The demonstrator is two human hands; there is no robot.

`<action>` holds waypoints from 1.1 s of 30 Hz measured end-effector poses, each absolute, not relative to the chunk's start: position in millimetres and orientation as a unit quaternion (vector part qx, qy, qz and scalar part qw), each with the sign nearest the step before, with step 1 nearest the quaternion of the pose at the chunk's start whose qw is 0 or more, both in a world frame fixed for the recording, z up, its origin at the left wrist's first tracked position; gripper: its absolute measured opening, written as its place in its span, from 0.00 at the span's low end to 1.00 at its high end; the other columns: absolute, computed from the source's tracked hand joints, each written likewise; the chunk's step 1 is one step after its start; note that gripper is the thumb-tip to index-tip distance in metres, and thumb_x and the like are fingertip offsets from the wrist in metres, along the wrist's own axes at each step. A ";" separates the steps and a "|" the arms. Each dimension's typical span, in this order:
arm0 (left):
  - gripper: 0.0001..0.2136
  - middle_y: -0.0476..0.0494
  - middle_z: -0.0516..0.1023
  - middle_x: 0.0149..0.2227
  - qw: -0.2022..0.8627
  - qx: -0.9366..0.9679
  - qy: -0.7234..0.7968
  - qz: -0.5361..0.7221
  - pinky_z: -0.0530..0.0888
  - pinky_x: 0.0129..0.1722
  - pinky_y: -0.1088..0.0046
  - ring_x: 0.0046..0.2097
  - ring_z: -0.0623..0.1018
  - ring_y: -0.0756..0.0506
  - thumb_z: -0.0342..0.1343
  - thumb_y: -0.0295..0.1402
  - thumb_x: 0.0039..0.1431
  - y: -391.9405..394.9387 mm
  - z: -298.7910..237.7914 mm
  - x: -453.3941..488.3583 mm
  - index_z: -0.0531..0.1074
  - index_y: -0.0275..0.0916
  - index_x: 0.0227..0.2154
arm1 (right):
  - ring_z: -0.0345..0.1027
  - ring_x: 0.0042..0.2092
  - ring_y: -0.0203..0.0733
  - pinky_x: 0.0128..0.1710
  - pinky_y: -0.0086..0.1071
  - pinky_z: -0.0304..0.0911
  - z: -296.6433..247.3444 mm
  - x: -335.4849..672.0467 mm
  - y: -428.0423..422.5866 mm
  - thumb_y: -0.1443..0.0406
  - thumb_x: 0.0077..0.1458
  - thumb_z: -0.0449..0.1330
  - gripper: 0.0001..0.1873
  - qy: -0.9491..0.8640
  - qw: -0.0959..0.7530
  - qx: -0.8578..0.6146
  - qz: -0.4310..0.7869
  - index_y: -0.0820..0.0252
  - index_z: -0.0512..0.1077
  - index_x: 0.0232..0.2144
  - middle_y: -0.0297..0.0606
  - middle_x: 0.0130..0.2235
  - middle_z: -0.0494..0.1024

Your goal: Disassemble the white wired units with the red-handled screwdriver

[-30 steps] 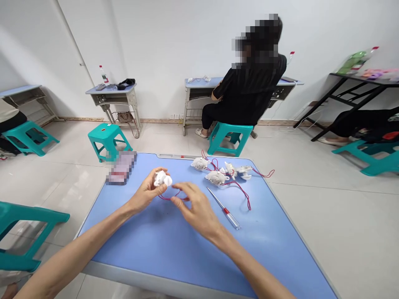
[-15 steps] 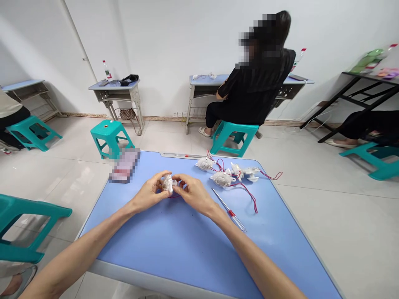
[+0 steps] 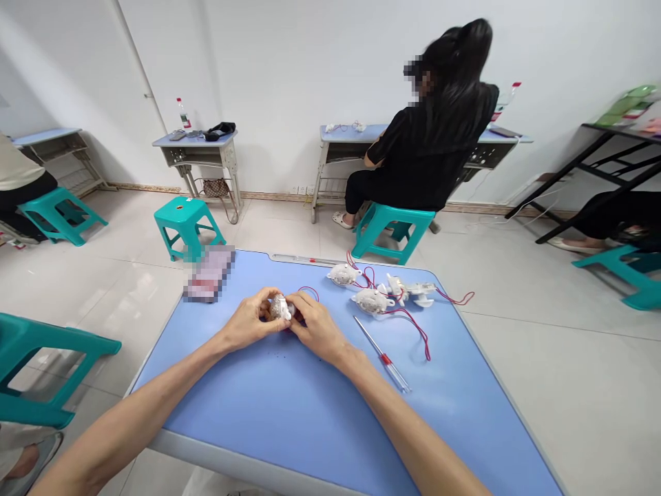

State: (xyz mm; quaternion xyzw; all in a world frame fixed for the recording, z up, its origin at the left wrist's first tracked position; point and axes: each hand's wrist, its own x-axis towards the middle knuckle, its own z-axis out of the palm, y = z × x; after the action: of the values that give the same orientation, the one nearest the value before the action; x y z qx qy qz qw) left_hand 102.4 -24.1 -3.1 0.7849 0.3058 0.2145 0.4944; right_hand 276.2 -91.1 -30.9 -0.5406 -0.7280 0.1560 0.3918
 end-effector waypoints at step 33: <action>0.19 0.53 0.71 0.28 0.546 0.724 0.324 0.271 0.70 0.30 0.76 0.27 0.70 0.52 0.64 0.35 0.47 -38.6 -9.2 102.6 0.69 0.39 0.43 | 0.70 0.45 0.46 0.46 0.40 0.66 -40.8 271.9 -96.4 0.69 0.60 0.48 0.14 -0.712 0.426 -0.538 0.148 0.54 0.68 0.45 0.43 0.44 0.74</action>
State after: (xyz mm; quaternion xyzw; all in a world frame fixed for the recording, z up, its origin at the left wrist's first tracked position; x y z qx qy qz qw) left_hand 102.6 -38.6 -9.2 0.7237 0.3243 0.2710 0.5456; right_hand 271.9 -96.4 -40.8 -0.5378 -0.7124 0.1478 0.4259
